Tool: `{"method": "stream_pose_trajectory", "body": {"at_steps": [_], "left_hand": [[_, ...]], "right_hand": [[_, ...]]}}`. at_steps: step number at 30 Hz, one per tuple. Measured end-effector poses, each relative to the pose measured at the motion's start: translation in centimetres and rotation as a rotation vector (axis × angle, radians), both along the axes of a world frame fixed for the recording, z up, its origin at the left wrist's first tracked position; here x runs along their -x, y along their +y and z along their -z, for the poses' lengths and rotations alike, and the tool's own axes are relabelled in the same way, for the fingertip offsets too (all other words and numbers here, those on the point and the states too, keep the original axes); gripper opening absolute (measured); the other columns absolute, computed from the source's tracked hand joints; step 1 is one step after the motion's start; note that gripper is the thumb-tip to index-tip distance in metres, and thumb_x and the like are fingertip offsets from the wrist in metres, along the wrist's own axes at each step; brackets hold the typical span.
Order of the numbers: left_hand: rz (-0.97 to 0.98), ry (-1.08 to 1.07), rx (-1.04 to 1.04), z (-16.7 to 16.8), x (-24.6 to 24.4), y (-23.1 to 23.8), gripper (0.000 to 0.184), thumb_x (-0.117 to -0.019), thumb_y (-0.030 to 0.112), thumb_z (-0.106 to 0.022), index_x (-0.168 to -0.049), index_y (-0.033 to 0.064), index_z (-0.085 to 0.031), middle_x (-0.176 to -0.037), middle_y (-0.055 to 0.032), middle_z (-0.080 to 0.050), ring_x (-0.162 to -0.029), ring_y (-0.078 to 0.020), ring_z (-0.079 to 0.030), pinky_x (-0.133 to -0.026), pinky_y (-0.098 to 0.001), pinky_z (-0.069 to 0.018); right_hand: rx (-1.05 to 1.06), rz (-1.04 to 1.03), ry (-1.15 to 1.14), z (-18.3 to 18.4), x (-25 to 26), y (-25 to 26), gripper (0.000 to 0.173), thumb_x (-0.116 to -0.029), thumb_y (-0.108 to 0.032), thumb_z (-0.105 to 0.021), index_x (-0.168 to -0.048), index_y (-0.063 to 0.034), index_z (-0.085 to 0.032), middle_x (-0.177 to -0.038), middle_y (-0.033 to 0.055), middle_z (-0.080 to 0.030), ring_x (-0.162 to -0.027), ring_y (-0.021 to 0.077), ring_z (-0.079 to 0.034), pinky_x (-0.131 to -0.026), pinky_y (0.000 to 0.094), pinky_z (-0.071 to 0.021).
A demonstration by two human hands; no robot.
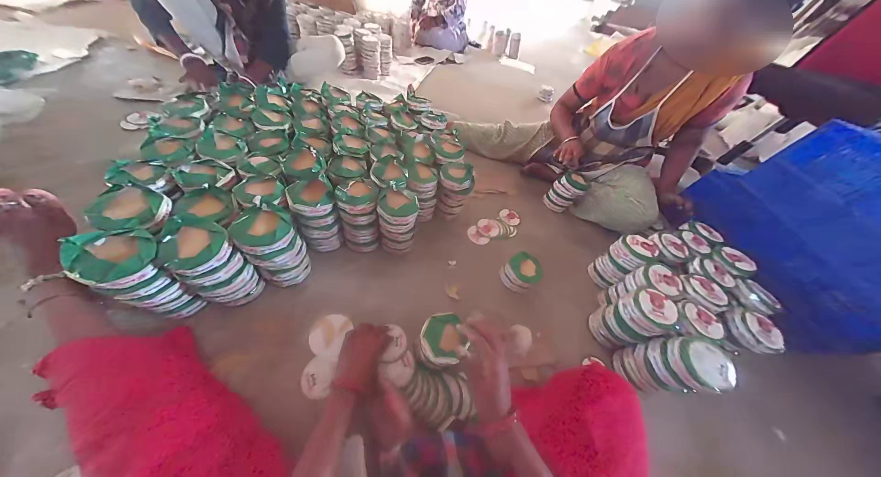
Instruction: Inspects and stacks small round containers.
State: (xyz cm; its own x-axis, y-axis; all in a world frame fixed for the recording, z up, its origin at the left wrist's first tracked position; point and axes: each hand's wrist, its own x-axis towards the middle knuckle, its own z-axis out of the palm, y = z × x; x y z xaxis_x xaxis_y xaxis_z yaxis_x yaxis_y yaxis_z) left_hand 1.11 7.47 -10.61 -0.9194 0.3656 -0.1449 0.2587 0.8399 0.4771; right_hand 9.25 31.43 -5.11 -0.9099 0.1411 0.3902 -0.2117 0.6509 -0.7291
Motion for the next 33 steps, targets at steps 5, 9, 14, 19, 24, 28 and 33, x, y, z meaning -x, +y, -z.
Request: {"method": "stream_pose_trajectory", "body": {"at_steps": [5, 9, 14, 19, 24, 28, 33], "left_hand": [[-0.037, 0.005, -0.014, 1.1, -0.1, -0.1, 0.051, -0.0863, 0.018, -0.08, -0.135, 0.0198, -0.067, -0.145, -0.0028, -0.061, -0.14, -0.0356, -0.048, -0.109, -0.063, -0.0373], [-0.025, 0.154, -0.091, 2.1, -0.8, -0.4, 0.024, -0.0965, 0.015, -0.067, -0.116, 0.0194, -0.078, -0.129, -0.0018, -0.071, -0.128, -0.032, -0.06, -0.107, -0.0591, -0.0418], [-0.177, 0.281, -0.299, 1.0, -1.4, -0.4, 0.022, -0.0951, 0.003, -0.064, -0.11, 0.0086, -0.079, -0.111, -0.0148, -0.075, -0.113, -0.0382, -0.067, -0.102, -0.063, -0.0461], [-0.26, -0.098, -0.907, -6.8, -3.7, 0.4, 0.02, -0.0964, 0.02, -0.062, -0.097, 0.0024, -0.072, -0.084, 0.0045, -0.069, -0.079, 0.0025, -0.063, -0.077, -0.0192, -0.0537], [-0.052, -0.354, -1.221, -6.0, -5.1, 2.0, 0.013, -0.0972, 0.013, -0.064, -0.106, 0.0055, -0.07, -0.098, 0.0023, -0.072, -0.091, -0.0059, -0.068, -0.085, -0.0254, -0.0575], [-0.247, -0.293, -1.221, -5.7, -4.9, 2.7, 0.035, -0.1026, 0.019, -0.049, -0.129, -0.0012, -0.057, -0.117, -0.0053, -0.068, -0.103, -0.0113, -0.067, -0.09, -0.0294, -0.0562], [-0.456, -0.207, -1.155, -4.8, -4.2, 3.4, 0.037, -0.1046, 0.024, -0.048, -0.132, -0.0004, -0.057, -0.124, -0.0083, -0.065, -0.106, -0.0119, -0.064, -0.09, -0.0289, -0.0541]], "right_hand": [[-0.016, -0.102, 0.066, -0.1, -0.5, -1.1, 0.037, -0.098, -0.034, -0.058, -0.119, -0.0082, -0.075, -0.134, 0.0132, -0.066, -0.134, 0.0363, -0.054, -0.112, 0.0564, -0.0424], [0.004, -0.123, 0.029, 0.2, -1.0, -1.8, 0.037, -0.0993, -0.039, -0.057, -0.116, -0.0128, -0.077, -0.136, 0.0111, -0.066, -0.136, 0.035, -0.053, -0.11, 0.0547, -0.0441], [0.04, -0.144, 0.073, -0.3, -1.4, -1.9, 0.038, -0.1011, -0.04, -0.056, -0.116, -0.0128, -0.077, -0.136, 0.0105, -0.066, -0.135, 0.032, -0.053, -0.111, 0.0514, -0.0444], [0.442, -0.253, -0.063, -1.5, -1.4, -2.7, 0.061, -0.0898, -0.022, -0.072, -0.139, 0.0097, -0.053, -0.142, 0.0207, -0.058, -0.129, 0.0235, -0.059, -0.105, 0.0379, -0.0523], [0.78, -0.281, -0.186, -2.9, -1.1, -3.9, 0.051, -0.0874, 0.004, -0.069, -0.136, 0.0114, -0.054, -0.117, 0.0159, -0.072, -0.099, 0.0167, -0.073, -0.09, 0.0336, -0.0617], [0.551, 0.02, -0.139, -3.9, 0.7, -1.9, 0.034, -0.0895, 0.002, -0.067, -0.123, 0.007, -0.065, -0.106, 0.0129, -0.075, -0.091, 0.0135, -0.074, -0.085, 0.0302, -0.062], [-0.302, 0.191, 0.18, -2.4, 3.6, 1.1, 0.029, -0.0939, -0.005, -0.061, -0.119, -0.0032, -0.075, -0.111, 0.0148, -0.076, -0.098, 0.0316, -0.075, -0.082, 0.048, -0.0624]]}}
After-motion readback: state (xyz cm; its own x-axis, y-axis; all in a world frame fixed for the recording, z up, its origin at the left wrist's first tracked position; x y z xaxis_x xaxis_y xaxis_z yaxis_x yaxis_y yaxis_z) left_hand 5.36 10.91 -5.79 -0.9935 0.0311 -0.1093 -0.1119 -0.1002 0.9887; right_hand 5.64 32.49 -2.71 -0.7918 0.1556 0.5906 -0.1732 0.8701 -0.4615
